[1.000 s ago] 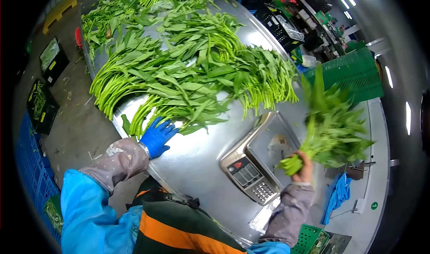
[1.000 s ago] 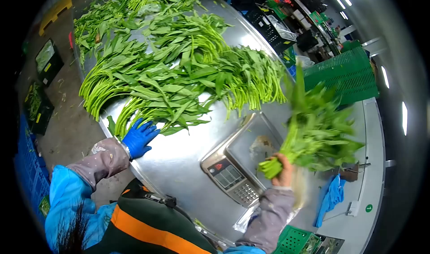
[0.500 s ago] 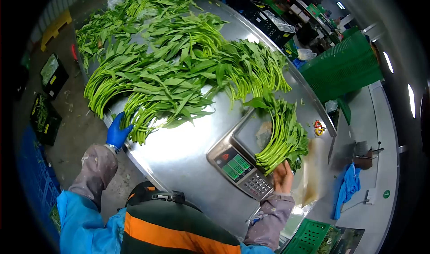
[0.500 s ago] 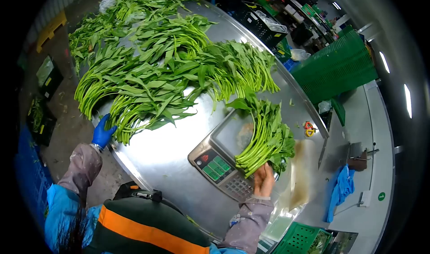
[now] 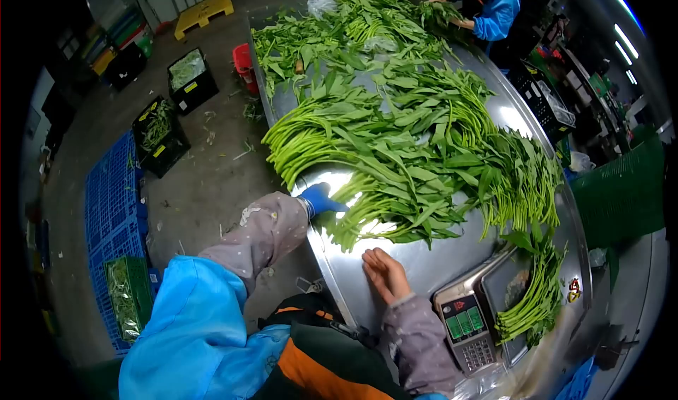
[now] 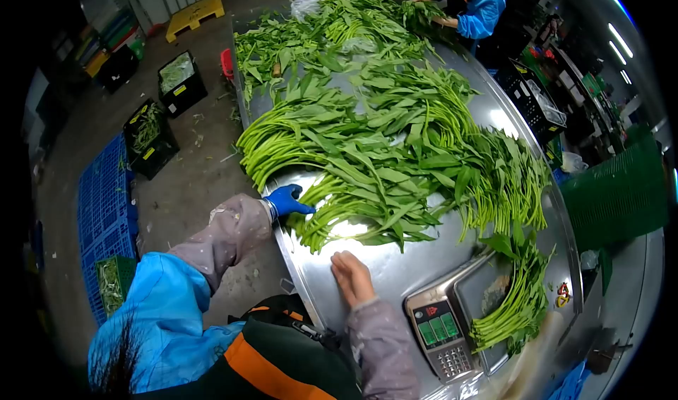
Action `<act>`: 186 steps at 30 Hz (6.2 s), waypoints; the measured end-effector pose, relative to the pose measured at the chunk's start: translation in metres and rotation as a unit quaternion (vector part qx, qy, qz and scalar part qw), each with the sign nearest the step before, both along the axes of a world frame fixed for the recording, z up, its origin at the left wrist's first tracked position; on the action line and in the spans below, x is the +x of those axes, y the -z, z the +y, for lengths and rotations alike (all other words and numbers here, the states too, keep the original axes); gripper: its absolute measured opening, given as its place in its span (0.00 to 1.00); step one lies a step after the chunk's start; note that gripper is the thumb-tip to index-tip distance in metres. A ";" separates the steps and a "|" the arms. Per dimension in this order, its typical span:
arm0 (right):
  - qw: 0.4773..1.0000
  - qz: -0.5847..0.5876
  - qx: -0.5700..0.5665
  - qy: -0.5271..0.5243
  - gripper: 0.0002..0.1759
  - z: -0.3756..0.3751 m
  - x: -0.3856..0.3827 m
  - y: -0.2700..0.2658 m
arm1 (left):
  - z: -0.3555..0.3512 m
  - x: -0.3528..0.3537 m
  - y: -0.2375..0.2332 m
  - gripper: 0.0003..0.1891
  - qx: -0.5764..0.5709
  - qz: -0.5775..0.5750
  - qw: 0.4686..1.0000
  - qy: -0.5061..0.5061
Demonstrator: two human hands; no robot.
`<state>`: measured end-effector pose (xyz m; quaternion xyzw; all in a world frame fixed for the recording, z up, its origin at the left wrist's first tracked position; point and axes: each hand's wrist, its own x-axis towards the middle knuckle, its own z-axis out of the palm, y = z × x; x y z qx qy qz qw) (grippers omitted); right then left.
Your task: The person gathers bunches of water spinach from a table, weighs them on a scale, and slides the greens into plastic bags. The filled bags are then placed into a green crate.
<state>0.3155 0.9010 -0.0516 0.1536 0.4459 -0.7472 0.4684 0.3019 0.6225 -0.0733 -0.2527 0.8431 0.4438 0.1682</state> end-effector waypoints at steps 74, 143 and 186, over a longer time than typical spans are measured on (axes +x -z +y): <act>0.801 0.368 0.408 0.236 0.08 0.197 0.071 -0.127 | 0.191 0.090 -0.074 0.22 0.457 0.013 0.889 -0.008; 0.551 0.504 0.645 0.160 0.24 0.497 0.000 -0.092 | 0.537 -0.005 -0.160 0.17 -0.122 0.387 0.676 0.615; 0.639 0.616 0.399 -0.230 0.03 0.385 0.043 -0.122 | 0.537 -0.090 -0.136 0.18 -0.306 0.413 0.586 0.627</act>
